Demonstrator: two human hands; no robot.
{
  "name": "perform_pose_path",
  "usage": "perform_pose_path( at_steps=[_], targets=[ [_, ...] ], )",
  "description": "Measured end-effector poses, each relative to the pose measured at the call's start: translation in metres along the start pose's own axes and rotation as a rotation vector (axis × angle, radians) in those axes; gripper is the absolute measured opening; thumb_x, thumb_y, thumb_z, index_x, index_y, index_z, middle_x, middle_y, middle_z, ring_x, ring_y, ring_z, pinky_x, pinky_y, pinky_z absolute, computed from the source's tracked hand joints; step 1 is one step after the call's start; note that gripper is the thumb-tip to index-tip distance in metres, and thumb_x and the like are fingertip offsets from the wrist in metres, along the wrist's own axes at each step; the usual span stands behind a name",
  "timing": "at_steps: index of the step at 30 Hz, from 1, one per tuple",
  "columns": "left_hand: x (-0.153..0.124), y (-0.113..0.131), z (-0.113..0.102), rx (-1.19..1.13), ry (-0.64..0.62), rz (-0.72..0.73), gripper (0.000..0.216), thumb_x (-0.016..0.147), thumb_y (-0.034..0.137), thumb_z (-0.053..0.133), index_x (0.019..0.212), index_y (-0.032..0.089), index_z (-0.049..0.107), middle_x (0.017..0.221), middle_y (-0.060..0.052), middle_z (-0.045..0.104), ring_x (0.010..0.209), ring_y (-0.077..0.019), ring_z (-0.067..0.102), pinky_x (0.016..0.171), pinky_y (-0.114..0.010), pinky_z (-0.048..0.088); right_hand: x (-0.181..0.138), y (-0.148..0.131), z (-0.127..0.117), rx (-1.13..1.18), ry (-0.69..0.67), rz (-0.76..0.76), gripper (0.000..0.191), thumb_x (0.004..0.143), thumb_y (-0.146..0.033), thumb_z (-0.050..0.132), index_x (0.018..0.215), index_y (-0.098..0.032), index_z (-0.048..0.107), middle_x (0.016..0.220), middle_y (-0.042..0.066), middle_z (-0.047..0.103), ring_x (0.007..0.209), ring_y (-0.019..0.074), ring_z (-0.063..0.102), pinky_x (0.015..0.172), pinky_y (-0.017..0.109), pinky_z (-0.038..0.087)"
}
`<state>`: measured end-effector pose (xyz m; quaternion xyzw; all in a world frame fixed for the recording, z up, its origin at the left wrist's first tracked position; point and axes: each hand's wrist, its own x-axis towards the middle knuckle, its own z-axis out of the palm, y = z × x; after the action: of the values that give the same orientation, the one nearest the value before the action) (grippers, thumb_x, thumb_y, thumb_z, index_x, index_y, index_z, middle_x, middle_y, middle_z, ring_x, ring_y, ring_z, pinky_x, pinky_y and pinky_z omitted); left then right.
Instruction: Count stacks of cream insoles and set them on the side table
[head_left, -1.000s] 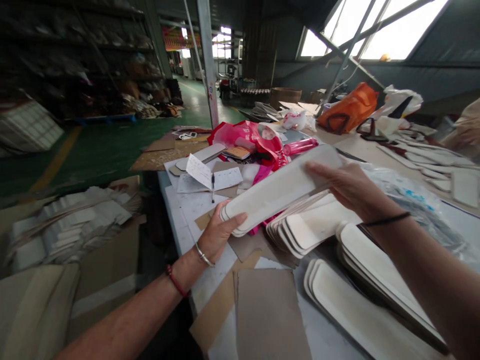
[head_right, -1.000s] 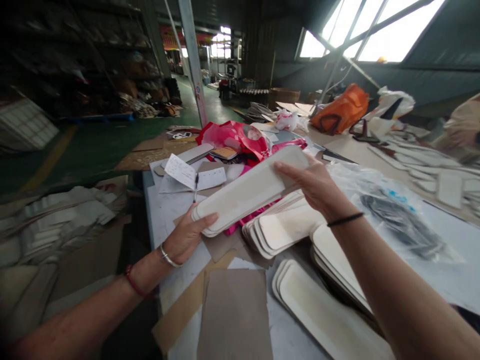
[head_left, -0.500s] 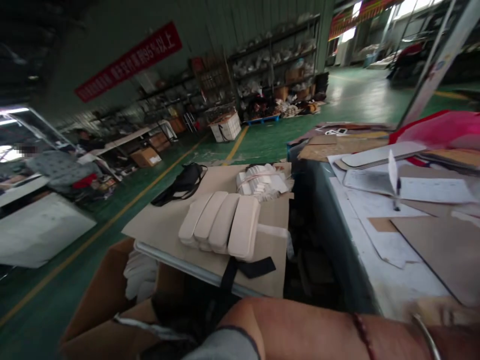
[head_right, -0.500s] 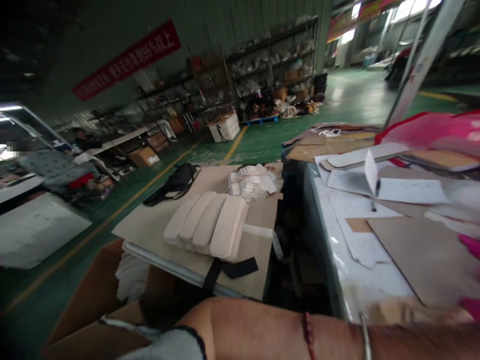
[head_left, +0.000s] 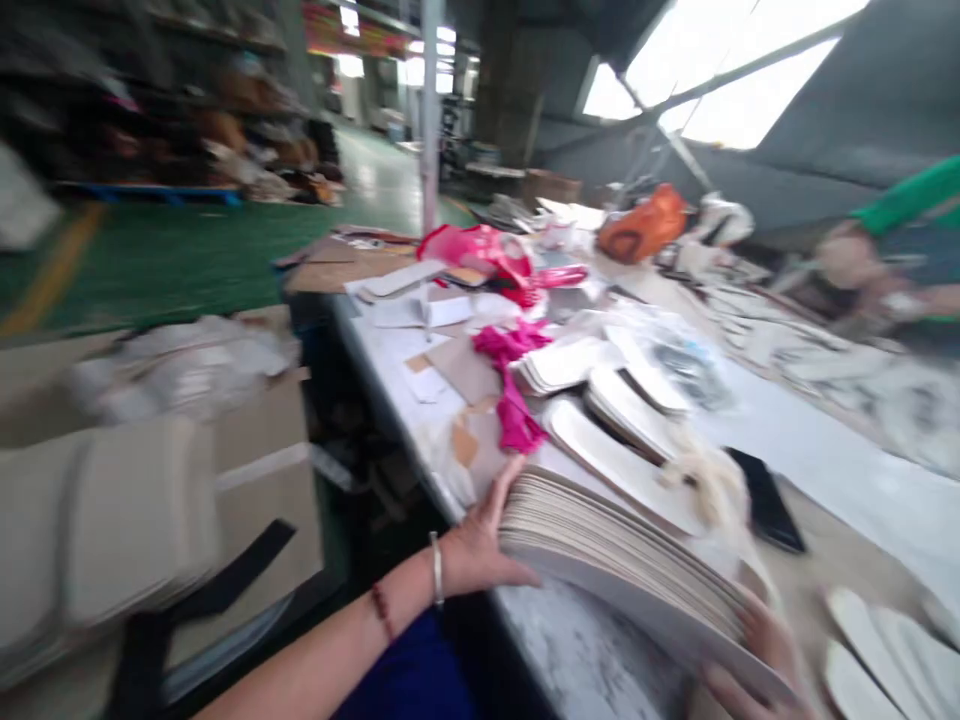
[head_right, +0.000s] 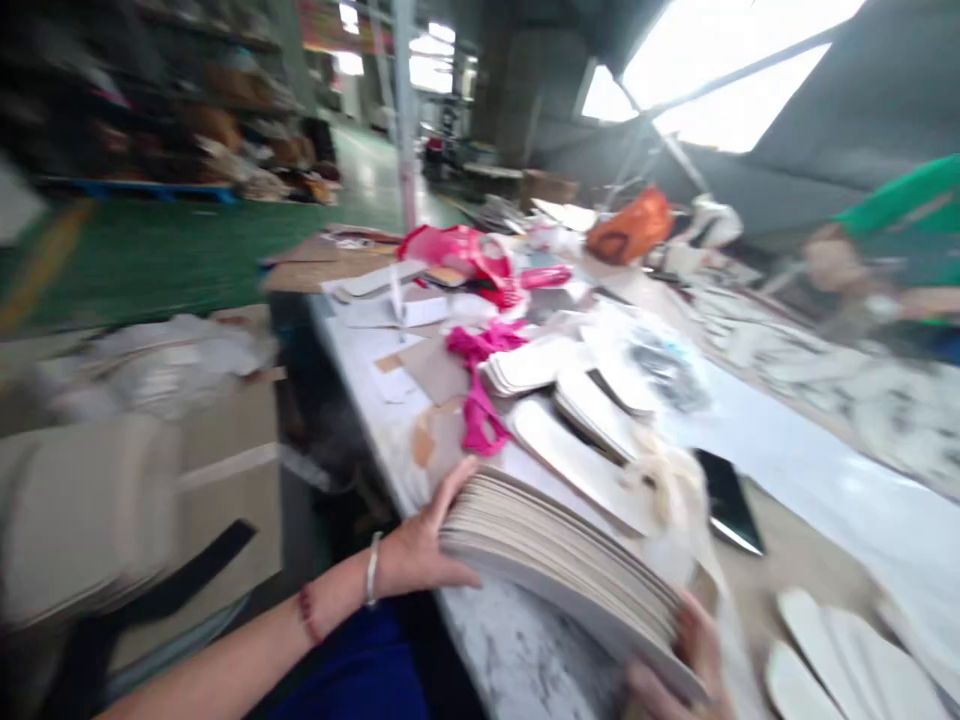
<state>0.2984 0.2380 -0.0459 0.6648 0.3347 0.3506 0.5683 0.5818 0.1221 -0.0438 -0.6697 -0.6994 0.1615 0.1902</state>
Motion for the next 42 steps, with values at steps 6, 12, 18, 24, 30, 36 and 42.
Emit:
perform_pose_path(
  at_steps=[6, 12, 18, 24, 30, 36, 42],
  targets=[
    [-0.017, 0.003, -0.004, 0.234, 0.031, -0.107, 0.097, 0.063, 0.029, 0.072, 0.142, 0.022, 0.016, 0.143, -0.012, 0.03, 0.134, -0.0293, 0.028, 0.112, -0.049, 0.023, -0.042, -0.02, 0.024, 0.731, 0.492, 0.331, 0.075, 0.076, -0.076, 0.045, 0.127, -0.021, 0.043, 0.127, 0.013, 0.052, 0.121, 0.0328, 0.046, 0.097, 0.045, 0.042],
    [-0.029, -0.005, -0.019, 0.572, -0.005, -0.029, 0.073, 0.071, 0.037, 0.063, 0.133, 0.023, 0.026, 0.134, -0.012, 0.042, 0.124, -0.0295, 0.043, 0.105, -0.051, 0.036, -0.037, -0.04, 0.029, 0.747, 0.556, 0.281, 0.062, 0.08, -0.07, 0.048, 0.12, -0.022, 0.046, 0.113, 0.009, 0.057, 0.106, 0.0274, 0.056, 0.089, 0.039, 0.048],
    [-0.019, 0.009, -0.04, 1.164, -0.139, 0.268, 0.088, 0.062, 0.036, 0.07, 0.137, 0.019, 0.025, 0.137, -0.016, 0.042, 0.129, -0.0345, 0.037, 0.106, -0.052, 0.034, -0.041, -0.042, 0.024, 0.533, 0.595, 0.213, 0.067, 0.077, -0.071, 0.054, 0.119, -0.021, 0.043, 0.112, 0.009, 0.054, 0.104, 0.0248, 0.055, 0.091, 0.036, 0.046],
    [-0.002, 0.039, 0.017, 1.377, -0.193, 0.422, 0.102, 0.056, 0.041, 0.075, 0.14, 0.011, 0.025, 0.138, -0.019, 0.042, 0.134, -0.0354, 0.03, 0.112, -0.052, 0.02, -0.044, -0.037, 0.03, 0.452, 0.585, 0.177, 0.08, 0.072, -0.078, 0.051, 0.125, -0.019, 0.038, 0.117, 0.011, 0.051, 0.107, 0.0265, 0.053, 0.094, 0.039, 0.044],
    [0.004, 0.056, 0.055, 1.469, -0.277, 0.271, 0.075, 0.069, 0.029, 0.066, 0.136, 0.011, 0.038, 0.121, -0.015, 0.054, 0.113, -0.0305, 0.048, 0.103, -0.046, 0.031, -0.052, -0.054, 0.021, 0.382, 0.606, 0.194, 0.081, 0.078, -0.072, 0.051, 0.136, -0.019, 0.029, 0.13, 0.015, 0.045, 0.119, 0.0294, 0.047, 0.099, 0.044, 0.043],
    [0.005, 0.062, 0.054, 1.503, -0.352, 0.209, 0.078, 0.066, 0.033, 0.066, 0.135, 0.011, 0.039, 0.124, -0.016, 0.051, 0.114, -0.0309, 0.045, 0.101, -0.044, 0.03, -0.053, -0.08, 0.027, 0.102, 0.749, 0.153, 0.041, 0.097, -0.038, 0.041, 0.136, -0.027, 0.039, 0.142, 0.012, 0.034, 0.133, 0.0295, 0.031, 0.106, 0.053, 0.032],
    [0.005, 0.054, 0.047, 1.556, -0.374, 0.262, 0.077, 0.068, 0.029, 0.066, 0.137, 0.013, 0.035, 0.126, -0.014, 0.051, 0.114, -0.0294, 0.046, 0.1, -0.042, 0.03, -0.059, -0.081, 0.053, 0.13, 0.791, 0.23, 0.048, 0.098, -0.024, 0.04, 0.144, -0.024, 0.028, 0.146, 0.013, 0.031, 0.135, 0.0265, 0.03, 0.106, 0.05, 0.037]
  ],
)
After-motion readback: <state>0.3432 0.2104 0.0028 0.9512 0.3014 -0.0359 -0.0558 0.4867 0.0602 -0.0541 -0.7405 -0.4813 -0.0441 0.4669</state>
